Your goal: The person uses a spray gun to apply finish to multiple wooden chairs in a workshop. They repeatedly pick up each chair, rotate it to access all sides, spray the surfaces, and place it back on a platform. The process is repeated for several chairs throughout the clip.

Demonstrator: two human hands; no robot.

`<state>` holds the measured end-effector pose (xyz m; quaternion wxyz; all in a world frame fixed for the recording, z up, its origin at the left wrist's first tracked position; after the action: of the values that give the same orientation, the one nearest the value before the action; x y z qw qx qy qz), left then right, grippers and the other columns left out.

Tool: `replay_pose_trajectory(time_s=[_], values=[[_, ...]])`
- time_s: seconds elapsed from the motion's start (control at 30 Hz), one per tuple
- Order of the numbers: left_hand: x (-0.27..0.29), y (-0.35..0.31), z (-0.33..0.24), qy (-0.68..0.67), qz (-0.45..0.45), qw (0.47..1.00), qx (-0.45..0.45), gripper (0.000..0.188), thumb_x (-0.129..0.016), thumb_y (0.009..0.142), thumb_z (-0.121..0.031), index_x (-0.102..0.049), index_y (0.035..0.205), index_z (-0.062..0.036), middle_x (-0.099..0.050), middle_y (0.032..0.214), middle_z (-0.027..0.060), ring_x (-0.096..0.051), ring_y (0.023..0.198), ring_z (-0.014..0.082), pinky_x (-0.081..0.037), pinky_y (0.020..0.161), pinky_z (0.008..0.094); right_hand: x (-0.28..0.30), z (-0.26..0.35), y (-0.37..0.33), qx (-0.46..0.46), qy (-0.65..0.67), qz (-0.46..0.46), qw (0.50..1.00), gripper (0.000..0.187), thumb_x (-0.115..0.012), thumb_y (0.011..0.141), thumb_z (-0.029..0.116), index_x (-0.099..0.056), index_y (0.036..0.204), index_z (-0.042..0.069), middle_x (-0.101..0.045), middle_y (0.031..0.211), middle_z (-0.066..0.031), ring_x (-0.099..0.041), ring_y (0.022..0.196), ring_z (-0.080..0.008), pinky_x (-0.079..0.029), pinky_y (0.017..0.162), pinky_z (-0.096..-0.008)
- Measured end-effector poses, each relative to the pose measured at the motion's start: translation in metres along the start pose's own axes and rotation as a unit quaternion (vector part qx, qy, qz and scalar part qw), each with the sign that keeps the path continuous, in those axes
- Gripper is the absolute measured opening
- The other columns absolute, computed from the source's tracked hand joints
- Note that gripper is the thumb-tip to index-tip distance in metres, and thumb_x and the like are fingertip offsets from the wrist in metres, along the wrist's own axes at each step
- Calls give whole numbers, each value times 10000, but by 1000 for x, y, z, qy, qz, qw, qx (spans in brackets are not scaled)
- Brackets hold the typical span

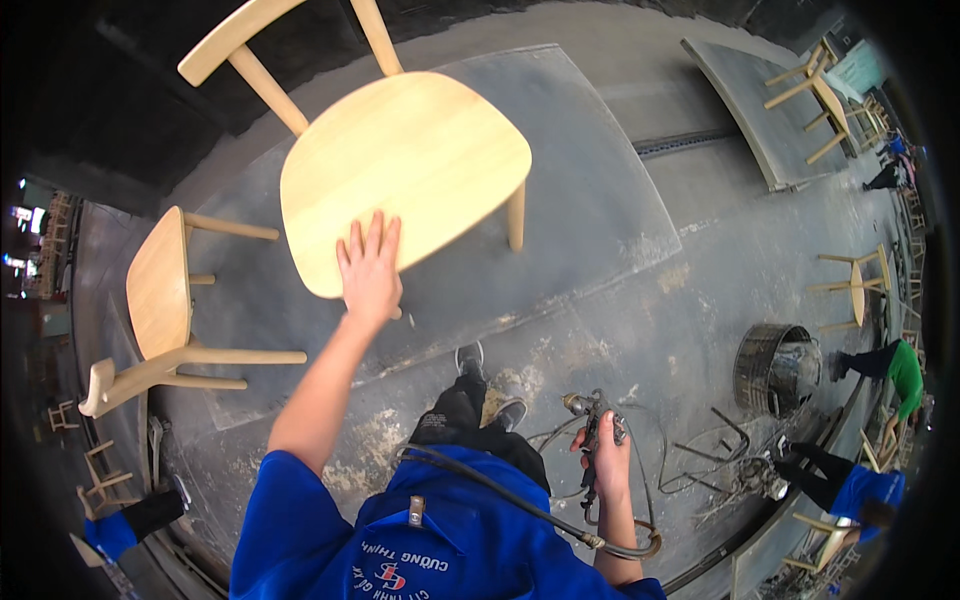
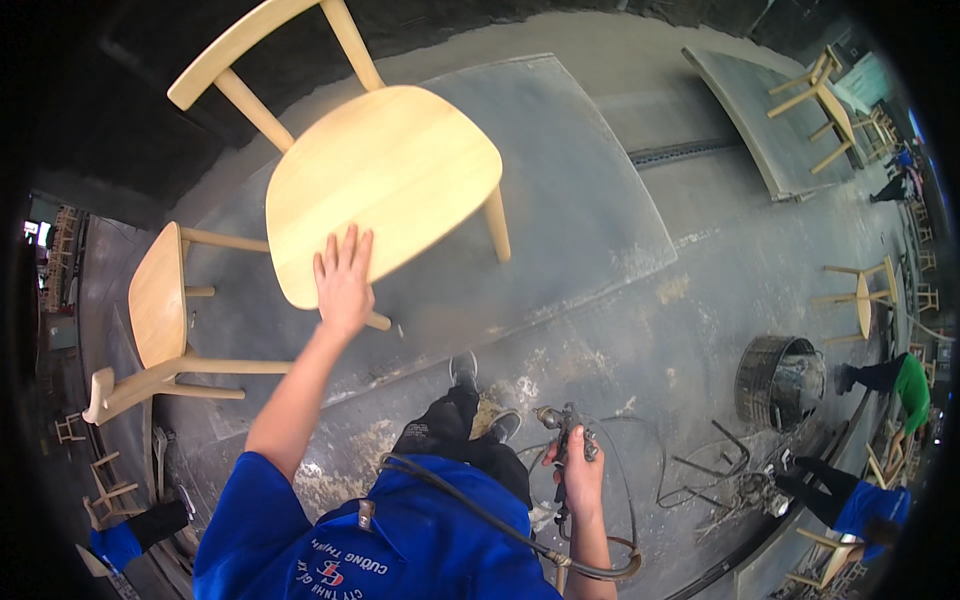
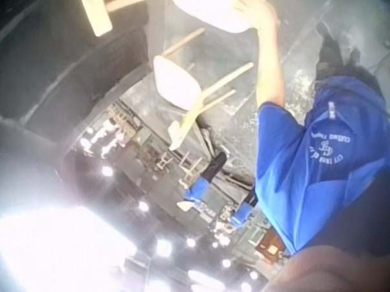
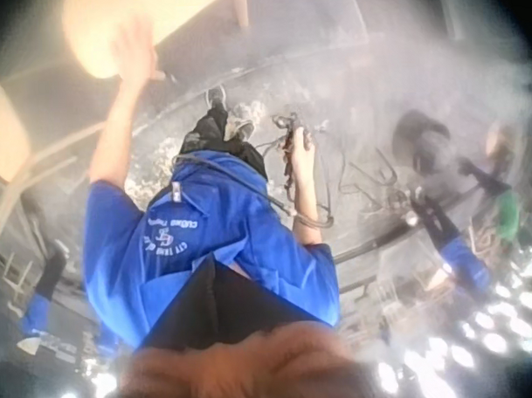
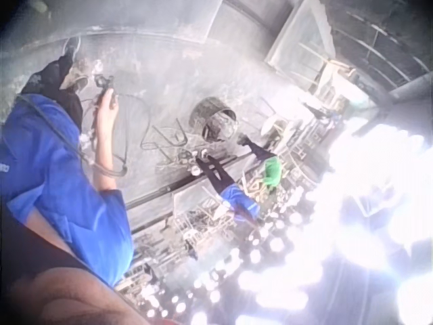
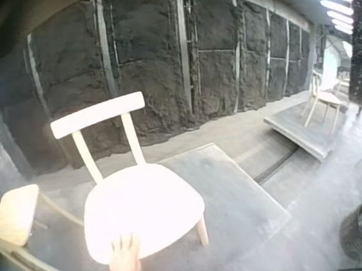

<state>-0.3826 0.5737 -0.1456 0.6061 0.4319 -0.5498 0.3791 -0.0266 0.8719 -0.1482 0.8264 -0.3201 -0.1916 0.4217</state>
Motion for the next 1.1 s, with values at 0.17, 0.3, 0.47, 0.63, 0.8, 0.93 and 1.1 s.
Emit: replay_pose_trajectory(time_s=[0.17, 0.3, 0.47, 0.63, 0.8, 0.93, 1.1], values=[[64, 31, 31, -342, 149, 926, -58, 498, -585, 1006, -235, -532, 1462, -40, -645, 1337, 167, -609, 1238, 310, -453, 1089, 441, 29, -18, -63, 46, 124, 75, 988, 615, -404, 1055, 624, -594, 1039, 39, -647, 784, -76, -680, 706, -184, -405, 444, -236], [167, -21, 98, -518, -120, 841, 104, 447, -423, 1106, -289, -533, 1457, -34, -751, 1095, 137, -719, 936, 181, -547, 887, 327, 38, -23, -79, 79, 179, 101, 975, 628, -470, 1037, 620, -590, 896, 20, -648, 774, -93, -668, 682, -179, -403, 451, -238], [147, -142, 169, -523, -79, 801, 282, 446, -364, 1133, -283, -452, 1503, -49, -752, 1102, 154, -736, 898, 184, -574, 820, 316, 45, -47, -70, 48, 22, 64, 997, 512, -492, 1063, 533, -579, 886, 60, -659, 751, -57, -671, 689, -147, -410, 459, -235], [28, -260, 199, -589, 30, 672, 448, 449, -298, 1090, -111, -384, 1525, -34, -683, 1229, 237, -740, 967, 295, -622, 803, 378, 40, -70, -104, 77, 29, 57, 995, 419, -559, 1058, 451, -600, 978, 42, -660, 765, -39, -635, 678, -114, -446, 519, -241], [-94, -335, 217, -549, 177, 669, 468, 538, -303, 1004, -4, -379, 1535, -35, -645, 1300, 246, -703, 1078, 346, -613, 837, 429, -7, -98, -141, 135, -27, 28, 990, 434, -676, 1016, 289, -626, 1295, -39, -654, 790, -23, -626, 718, -93, -518, 641, -270], [-162, -403, 266, -462, 347, 713, 397, 503, -349, 1042, -79, -382, 1543, -56, -615, 1353, 250, -657, 1174, 368, -584, 889, 482, -74, -126, -186, 196, -123, 19, 973, 424, -755, 954, 267, -669, 1266, -7, -672, 769, -47, -634, 715, -87, -547, 684, -283], [-223, -492, 372, -513, 352, 627, 468, 454, -400, 1068, -183, -426, 1498, -41, -611, 1367, 256, -652, 1180, 382, -561, 924, 514, -186, -151, -239, 221, -238, -31, 945, 399, -784, 917, 234, -685, 1217, -11, -766, 921, -186, -767, 870, -244, -558, 748, -323]])
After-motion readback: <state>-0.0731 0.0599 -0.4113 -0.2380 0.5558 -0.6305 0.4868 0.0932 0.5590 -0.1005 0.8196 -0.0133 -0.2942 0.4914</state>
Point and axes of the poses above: each hand's wrist, its own y-axis towards the middle knuckle, its own x-axis out of the back of the hand, z = x × y, the point moved 6 cm from there along y, towards the middle knuckle
